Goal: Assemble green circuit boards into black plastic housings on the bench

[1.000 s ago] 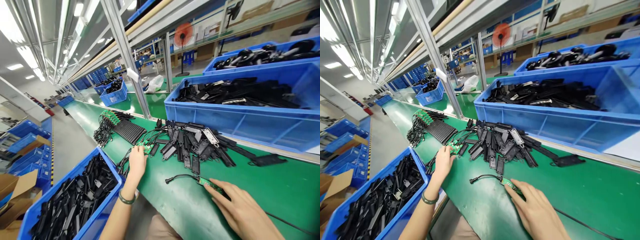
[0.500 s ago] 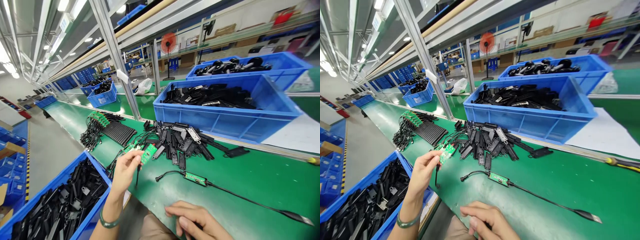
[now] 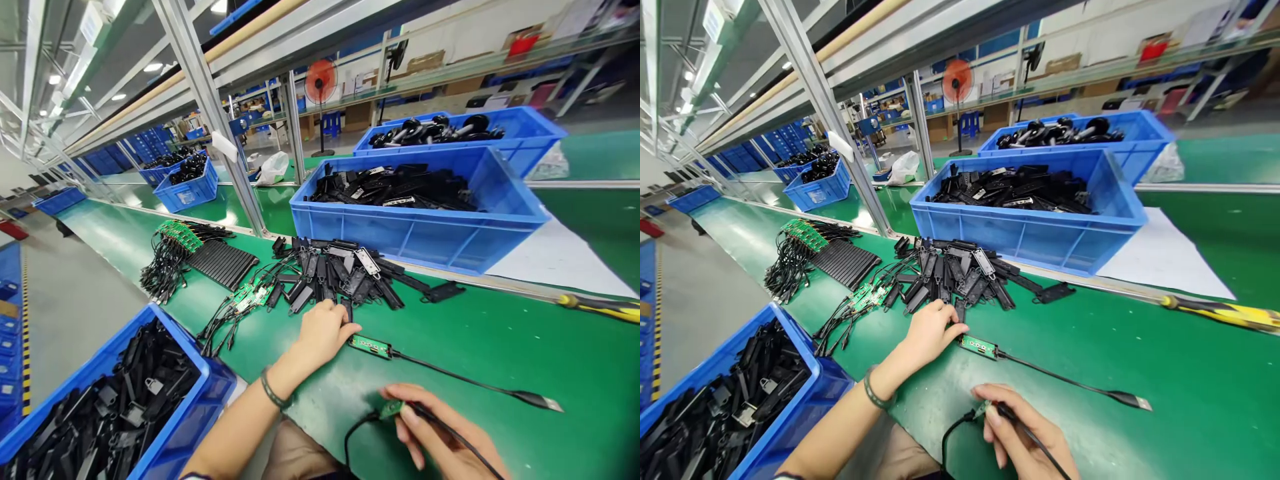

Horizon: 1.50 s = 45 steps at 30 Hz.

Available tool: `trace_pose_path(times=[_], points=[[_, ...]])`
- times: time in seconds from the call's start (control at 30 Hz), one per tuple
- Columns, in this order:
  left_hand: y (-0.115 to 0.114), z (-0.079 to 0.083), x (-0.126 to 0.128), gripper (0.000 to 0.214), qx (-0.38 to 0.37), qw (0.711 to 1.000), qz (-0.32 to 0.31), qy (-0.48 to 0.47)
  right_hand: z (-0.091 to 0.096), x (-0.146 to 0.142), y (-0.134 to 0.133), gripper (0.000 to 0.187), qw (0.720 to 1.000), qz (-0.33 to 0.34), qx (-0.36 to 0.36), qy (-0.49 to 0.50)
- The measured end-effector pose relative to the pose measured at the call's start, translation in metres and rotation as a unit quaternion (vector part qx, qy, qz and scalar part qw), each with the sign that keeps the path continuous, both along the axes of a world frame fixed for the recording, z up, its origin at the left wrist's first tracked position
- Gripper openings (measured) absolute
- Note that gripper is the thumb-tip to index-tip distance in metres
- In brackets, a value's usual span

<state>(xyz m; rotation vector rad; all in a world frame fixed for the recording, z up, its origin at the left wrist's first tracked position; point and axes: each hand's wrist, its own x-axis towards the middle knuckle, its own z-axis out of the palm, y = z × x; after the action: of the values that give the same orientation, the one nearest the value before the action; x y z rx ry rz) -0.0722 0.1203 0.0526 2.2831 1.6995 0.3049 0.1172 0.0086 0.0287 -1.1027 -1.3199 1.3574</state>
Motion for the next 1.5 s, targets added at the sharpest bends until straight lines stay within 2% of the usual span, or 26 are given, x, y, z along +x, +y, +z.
trace_pose_path(times=[0.07,0.17,0.3,0.37,0.43,0.5,0.6,0.67,0.77,0.83,0.9,0.93,1.0,1.07,1.13,1.17,1.2,1.23,1.3,1.37,1.4,1.47,1.5], points=[[0.010,-0.009,0.015,0.030,0.009,0.999,0.013,0.049,-0.003,0.005,0.004,0.023,0.997,0.015,0.028,-0.067],[0.017,-0.011,0.023,0.016,0.015,0.998,0.018,0.050,-0.013,0.012,0.005,0.027,0.983,0.037,0.109,-0.142],[0.014,-0.001,0.007,0.005,0.040,0.999,0.028,0.003,-0.020,0.019,0.006,0.028,0.936,0.037,0.263,-0.232],[0.005,0.004,-0.005,0.004,0.062,0.996,0.023,-0.064,-0.018,0.023,0.012,0.027,0.925,0.036,0.288,-0.245],[-0.008,0.009,-0.015,0.011,0.077,0.983,0.007,-0.164,-0.014,0.027,0.020,0.023,0.940,0.046,0.233,-0.243],[-0.024,0.011,-0.023,0.022,0.069,0.966,-0.012,-0.251,-0.007,0.029,0.027,0.026,0.969,0.050,0.101,-0.220],[-0.048,0.007,-0.029,0.039,-0.025,0.939,-0.020,-0.341,0.006,0.027,0.033,0.041,0.987,0.062,-0.082,-0.127],[-0.060,0.000,-0.028,0.046,-0.143,0.888,-0.010,-0.438,0.013,0.021,0.035,0.045,0.986,0.076,-0.132,-0.068],[-0.075,-0.014,-0.023,0.049,-0.310,0.747,0.032,-0.587,0.017,0.010,0.035,0.045,0.989,0.064,-0.128,-0.047],[-0.082,-0.021,-0.017,0.050,-0.360,0.650,0.077,-0.665,0.016,0.006,0.034,0.039,0.994,0.022,-0.052,-0.094],[-0.088,-0.024,-0.010,0.049,-0.373,0.564,0.127,-0.725,0.015,0.006,0.031,0.023,0.983,-0.014,0.094,-0.159],[-0.091,-0.025,-0.006,0.047,-0.372,0.530,0.153,-0.747,0.014,0.006,0.029,0.015,0.966,-0.015,0.185,-0.181],[-0.095,-0.026,0.001,0.044,-0.362,0.482,0.203,-0.772,0.015,0.006,0.024,0.019,0.910,0.020,0.364,-0.198],[-0.097,-0.025,0.007,0.043,-0.351,0.453,0.245,-0.782,0.017,0.004,0.021,0.030,0.841,0.065,0.491,-0.217],[-0.099,-0.024,0.010,0.045,-0.355,0.433,0.264,-0.786,0.021,0.000,0.019,0.031,0.795,0.080,0.548,-0.247],[-0.099,-0.023,0.010,0.046,-0.361,0.424,0.266,-0.787,0.023,-0.003,0.019,0.030,0.788,0.076,0.556,-0.251],[-0.100,-0.021,0.010,0.048,-0.369,0.416,0.266,-0.788,0.025,-0.005,0.019,0.028,0.794,0.070,0.553,-0.242],[-0.100,-0.020,0.010,0.049,-0.374,0.411,0.265,-0.788,0.026,-0.007,0.020,0.026,0.813,0.058,0.535,-0.222],[-0.100,-0.017,0.009,0.050,-0.376,0.418,0.260,-0.785,0.027,-0.008,0.021,0.017,0.879,0.016,0.440,-0.183],[-0.100,-0.016,0.007,0.050,-0.375,0.441,0.244,-0.778,0.026,-0.006,0.023,0.006,0.944,-0.018,0.289,-0.161],[-0.099,-0.016,0.007,0.051,-0.378,0.456,0.232,-0.771,0.025,-0.005,0.024,0.008,0.965,-0.024,0.212,-0.153],[-0.100,-0.018,0.007,0.051,-0.394,0.485,0.208,-0.753,0.022,-0.003,0.026,0.017,0.987,-0.007,0.097,-0.128],[-0.100,-0.020,0.007,0.052,-0.403,0.498,0.196,-0.743,0.021,-0.003,0.028,0.019,0.992,0.007,0.067,-0.110]])
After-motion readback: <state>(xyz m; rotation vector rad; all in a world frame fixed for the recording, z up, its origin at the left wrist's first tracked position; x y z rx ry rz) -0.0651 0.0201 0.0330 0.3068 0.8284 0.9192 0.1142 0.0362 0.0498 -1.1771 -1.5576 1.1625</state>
